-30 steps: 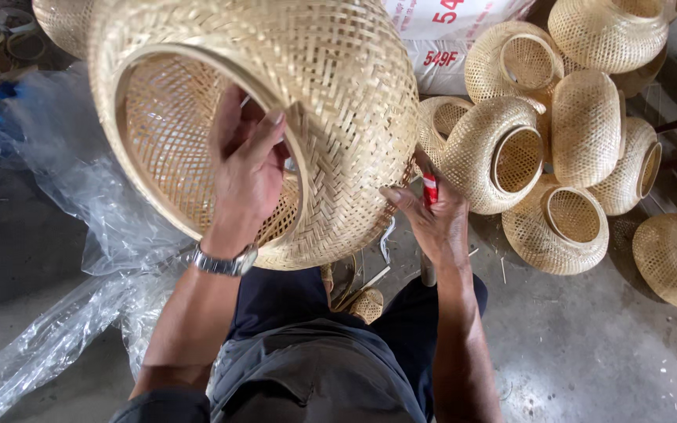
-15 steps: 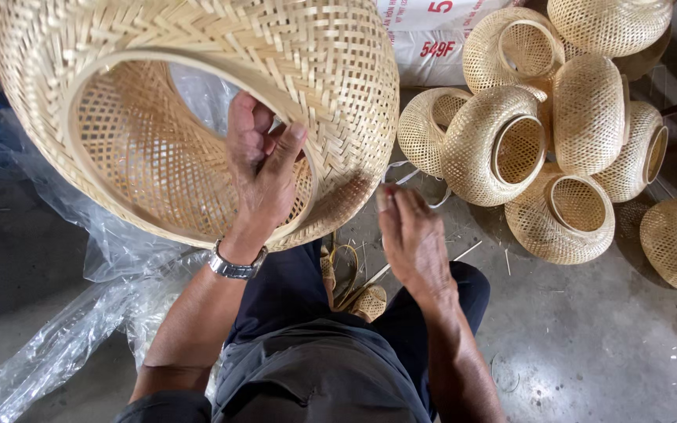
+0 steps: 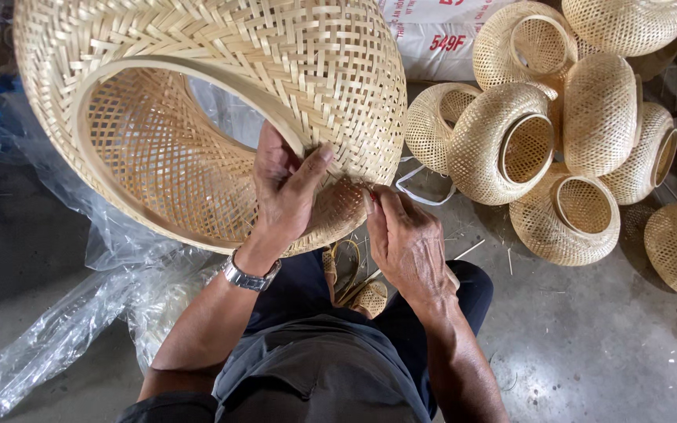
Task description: The person weaves a bamboo basket by hand, using a red-handled tool to tuck and secure the bamboo strips along the rim. They rotate the basket to work on different sections and finish by placing it with other completed baskets.
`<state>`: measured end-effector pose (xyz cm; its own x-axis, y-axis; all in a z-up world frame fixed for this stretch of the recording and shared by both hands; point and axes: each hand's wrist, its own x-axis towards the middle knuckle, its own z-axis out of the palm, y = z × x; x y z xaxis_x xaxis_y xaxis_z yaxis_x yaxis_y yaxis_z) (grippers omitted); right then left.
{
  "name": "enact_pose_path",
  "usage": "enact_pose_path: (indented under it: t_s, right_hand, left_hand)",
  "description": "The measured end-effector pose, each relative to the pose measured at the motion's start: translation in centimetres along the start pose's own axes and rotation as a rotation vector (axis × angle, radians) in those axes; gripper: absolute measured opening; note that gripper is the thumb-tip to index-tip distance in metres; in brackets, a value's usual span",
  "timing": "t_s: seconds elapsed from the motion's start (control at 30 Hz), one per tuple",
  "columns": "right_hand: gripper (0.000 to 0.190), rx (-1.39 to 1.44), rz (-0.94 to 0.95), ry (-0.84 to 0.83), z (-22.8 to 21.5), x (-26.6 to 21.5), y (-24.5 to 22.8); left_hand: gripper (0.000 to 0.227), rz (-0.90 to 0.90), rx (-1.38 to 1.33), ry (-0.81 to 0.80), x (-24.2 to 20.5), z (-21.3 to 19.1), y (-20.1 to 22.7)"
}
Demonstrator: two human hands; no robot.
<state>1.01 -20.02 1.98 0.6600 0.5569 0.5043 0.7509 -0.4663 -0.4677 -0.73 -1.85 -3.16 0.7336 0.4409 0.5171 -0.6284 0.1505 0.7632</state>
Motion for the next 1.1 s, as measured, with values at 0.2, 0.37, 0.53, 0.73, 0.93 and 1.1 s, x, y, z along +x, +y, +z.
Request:
enact_pose_path:
  t_s: [0.2,0.37,0.53,0.73,0.93,1.1]
  right_hand:
    - [0.013,-0.078,-0.031,-0.003,-0.2,0.3,-0.4]
    - [0.013,-0.094,0.008,-0.050,-0.3,0.4,-0.4]
    - [0.013,-0.148,0.021,-0.066,-0.1,0.3,-0.3]
    - [0.012,-0.184,0.025,-0.055,0.2,0.2,-0.3]
    - [0.013,-0.205,0.067,-0.057,1.5,-0.3,0.4]
    - [0.008,-0.241,0.074,-0.011,3.8,-1.1,1.5]
  left_hand:
    - [0.045,0.019,0.075,-0.014,-0.5,1.1,0.7]
    - [0.046,-0.010,0.088,0.007,-1.0,1.2,0.7]
    - [0.045,-0.019,0.113,0.007,-1.3,1.3,0.7]
    - [0.045,-0.002,0.120,-0.011,-1.2,1.3,0.8]
    - [0.045,0.005,0.168,0.000,-1.5,1.1,0.8]
    - [0.046,0.031,0.202,0.008,-1.5,1.3,0.6]
